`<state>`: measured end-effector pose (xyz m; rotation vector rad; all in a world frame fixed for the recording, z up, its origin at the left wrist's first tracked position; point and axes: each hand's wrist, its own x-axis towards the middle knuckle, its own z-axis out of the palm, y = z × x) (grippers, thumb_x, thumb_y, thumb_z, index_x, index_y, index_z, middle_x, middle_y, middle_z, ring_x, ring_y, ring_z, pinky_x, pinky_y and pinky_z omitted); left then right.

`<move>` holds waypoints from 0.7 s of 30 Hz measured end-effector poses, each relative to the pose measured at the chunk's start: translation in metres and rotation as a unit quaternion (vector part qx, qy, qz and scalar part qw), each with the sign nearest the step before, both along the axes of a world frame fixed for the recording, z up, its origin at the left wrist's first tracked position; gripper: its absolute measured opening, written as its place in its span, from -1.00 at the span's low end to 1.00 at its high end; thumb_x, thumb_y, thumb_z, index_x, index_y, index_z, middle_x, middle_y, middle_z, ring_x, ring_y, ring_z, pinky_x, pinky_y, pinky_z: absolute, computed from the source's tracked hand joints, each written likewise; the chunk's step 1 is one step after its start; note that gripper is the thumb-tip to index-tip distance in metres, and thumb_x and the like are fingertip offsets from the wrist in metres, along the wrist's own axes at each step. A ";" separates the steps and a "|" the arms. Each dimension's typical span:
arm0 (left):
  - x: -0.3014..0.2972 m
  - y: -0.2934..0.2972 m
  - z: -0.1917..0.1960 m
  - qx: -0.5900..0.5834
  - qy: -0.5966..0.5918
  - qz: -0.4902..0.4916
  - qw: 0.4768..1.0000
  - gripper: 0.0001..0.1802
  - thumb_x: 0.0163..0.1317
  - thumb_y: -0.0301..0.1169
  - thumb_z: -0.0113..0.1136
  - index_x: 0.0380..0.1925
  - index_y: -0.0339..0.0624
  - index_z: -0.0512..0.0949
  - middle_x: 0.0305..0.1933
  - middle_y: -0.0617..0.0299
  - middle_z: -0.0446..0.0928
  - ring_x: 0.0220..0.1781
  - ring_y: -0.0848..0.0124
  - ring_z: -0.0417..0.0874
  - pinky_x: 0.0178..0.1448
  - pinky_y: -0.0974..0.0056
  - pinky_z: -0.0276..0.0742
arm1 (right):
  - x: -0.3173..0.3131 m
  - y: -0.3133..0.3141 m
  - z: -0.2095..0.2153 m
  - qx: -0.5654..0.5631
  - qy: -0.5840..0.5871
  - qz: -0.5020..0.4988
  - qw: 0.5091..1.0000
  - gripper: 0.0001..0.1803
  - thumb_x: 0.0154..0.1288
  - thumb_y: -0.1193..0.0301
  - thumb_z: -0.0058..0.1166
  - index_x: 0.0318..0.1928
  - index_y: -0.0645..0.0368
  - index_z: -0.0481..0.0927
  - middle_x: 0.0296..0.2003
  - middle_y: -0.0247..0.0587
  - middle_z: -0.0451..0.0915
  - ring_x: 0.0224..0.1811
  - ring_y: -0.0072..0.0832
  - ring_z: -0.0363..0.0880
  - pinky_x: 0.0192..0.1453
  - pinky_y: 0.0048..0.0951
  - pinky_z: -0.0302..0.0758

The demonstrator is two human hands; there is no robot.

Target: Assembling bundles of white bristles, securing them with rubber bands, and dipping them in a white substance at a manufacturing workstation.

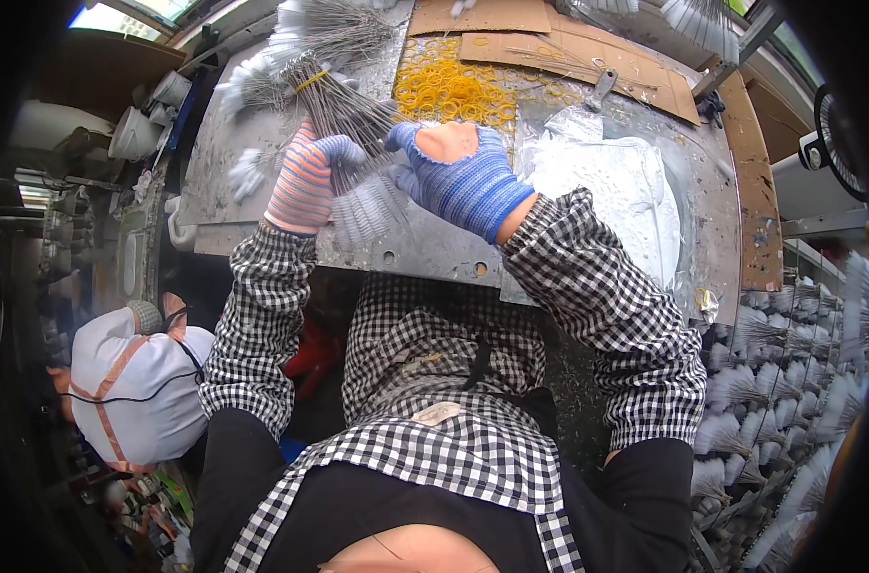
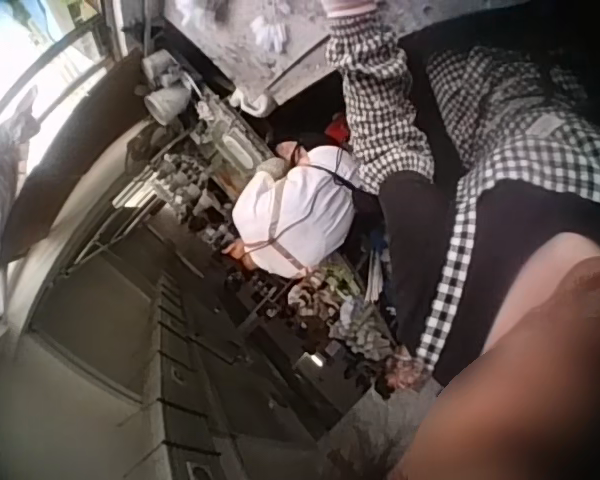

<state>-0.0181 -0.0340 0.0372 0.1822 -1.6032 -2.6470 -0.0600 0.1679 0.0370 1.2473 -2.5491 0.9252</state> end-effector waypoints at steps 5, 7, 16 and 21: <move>-0.032 0.045 0.010 0.027 0.032 -0.092 0.995 -0.30 0.09 -0.75 0.25 0.30 -0.27 0.40 -0.02 0.11 0.68 0.00 0.31 0.75 0.11 0.25 0.76 | -0.016 0.039 0.002 -0.014 -0.093 -0.056 0.994 -0.67 0.22 0.36 0.33 0.01 0.07 0.68 -0.37 -0.21 0.77 -0.29 -0.29 0.79 -0.08 -0.31 0.67; -0.039 0.071 0.022 -0.025 0.106 -0.109 0.988 -0.31 0.18 -0.64 0.37 0.35 -0.21 0.41 0.01 0.18 0.67 0.07 0.37 0.71 0.21 0.27 0.69 | -0.020 0.064 -0.002 -0.073 -0.093 -0.075 0.990 -0.67 0.18 0.41 0.36 -0.02 0.12 0.68 -0.35 -0.22 0.76 -0.32 -0.35 0.76 -0.09 -0.40 0.66; -0.094 0.161 0.008 -0.638 0.541 -0.086 0.541 -0.63 -0.04 -0.27 0.50 -0.14 0.17 0.71 -0.16 0.34 0.70 0.03 0.17 0.68 0.10 0.04 0.56 | -0.037 0.175 -0.062 0.016 -0.103 -0.184 0.977 -0.77 0.26 0.23 0.31 -0.22 0.10 0.68 -0.40 -0.01 0.71 -0.33 -0.01 0.70 -0.19 -0.11 0.61; -0.097 0.177 -0.015 -0.662 0.549 -0.096 0.501 -0.60 -0.03 -0.26 0.50 -0.11 0.22 0.70 -0.13 0.40 0.67 0.10 0.24 0.66 0.16 0.02 0.50 | -0.039 0.189 -0.102 0.069 -0.052 -0.188 0.978 -0.73 0.21 0.22 0.33 -0.21 0.13 0.69 -0.34 0.03 0.73 -0.26 0.00 0.72 -0.12 -0.07 0.62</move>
